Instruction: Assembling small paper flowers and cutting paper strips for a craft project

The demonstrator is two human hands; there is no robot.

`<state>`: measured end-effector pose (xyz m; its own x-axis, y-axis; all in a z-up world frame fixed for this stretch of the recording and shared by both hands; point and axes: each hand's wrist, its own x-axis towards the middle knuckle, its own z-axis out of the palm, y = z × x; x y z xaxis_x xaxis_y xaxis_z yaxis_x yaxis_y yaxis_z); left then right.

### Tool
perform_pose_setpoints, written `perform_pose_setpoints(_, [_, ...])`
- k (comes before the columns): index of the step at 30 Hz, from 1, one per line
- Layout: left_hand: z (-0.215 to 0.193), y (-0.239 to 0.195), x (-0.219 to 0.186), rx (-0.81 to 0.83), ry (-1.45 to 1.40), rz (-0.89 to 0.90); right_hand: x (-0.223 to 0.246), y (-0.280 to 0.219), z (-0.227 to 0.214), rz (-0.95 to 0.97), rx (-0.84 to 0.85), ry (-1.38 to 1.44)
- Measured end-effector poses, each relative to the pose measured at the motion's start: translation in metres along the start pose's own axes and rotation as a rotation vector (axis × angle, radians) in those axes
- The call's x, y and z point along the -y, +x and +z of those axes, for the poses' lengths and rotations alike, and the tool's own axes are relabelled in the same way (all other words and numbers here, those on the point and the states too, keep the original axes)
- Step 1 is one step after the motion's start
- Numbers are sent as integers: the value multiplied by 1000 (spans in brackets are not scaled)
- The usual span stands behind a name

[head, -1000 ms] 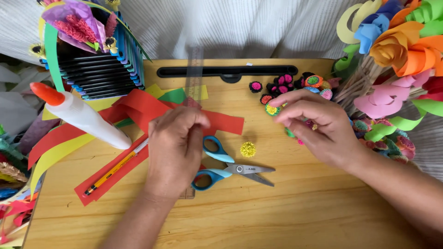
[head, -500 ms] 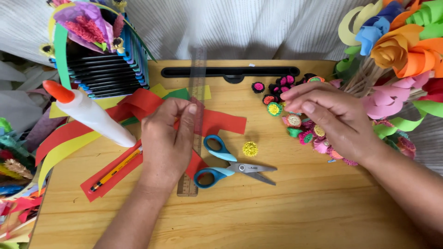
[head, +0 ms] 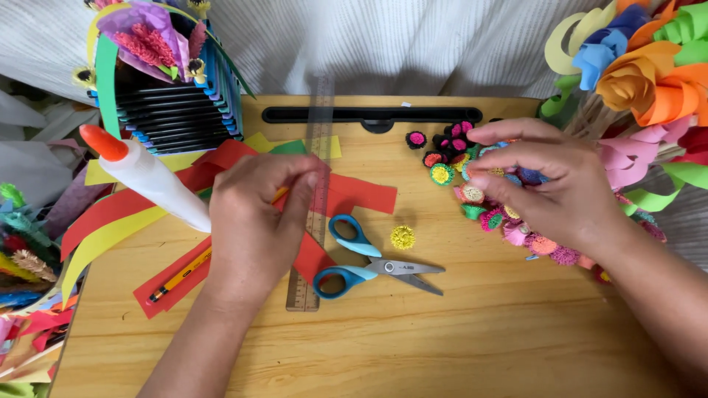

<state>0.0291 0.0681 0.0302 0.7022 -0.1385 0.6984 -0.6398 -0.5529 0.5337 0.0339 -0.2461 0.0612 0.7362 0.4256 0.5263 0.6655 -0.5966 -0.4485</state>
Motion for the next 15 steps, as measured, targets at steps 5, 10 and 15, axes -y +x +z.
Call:
perform_pose_setpoints(5, [7, -8, 1, 20, 209, 52, -10, -1, -7, -33, -27, 1])
perform_pose_setpoints(10, [13, -13, 10, 29, 309, 99, -12, -1, -11, -25, -33, -13])
perform_pose_setpoints(15, [17, -17, 19, 84, 404, 112, -10, 0, -10, -9, -21, 27])
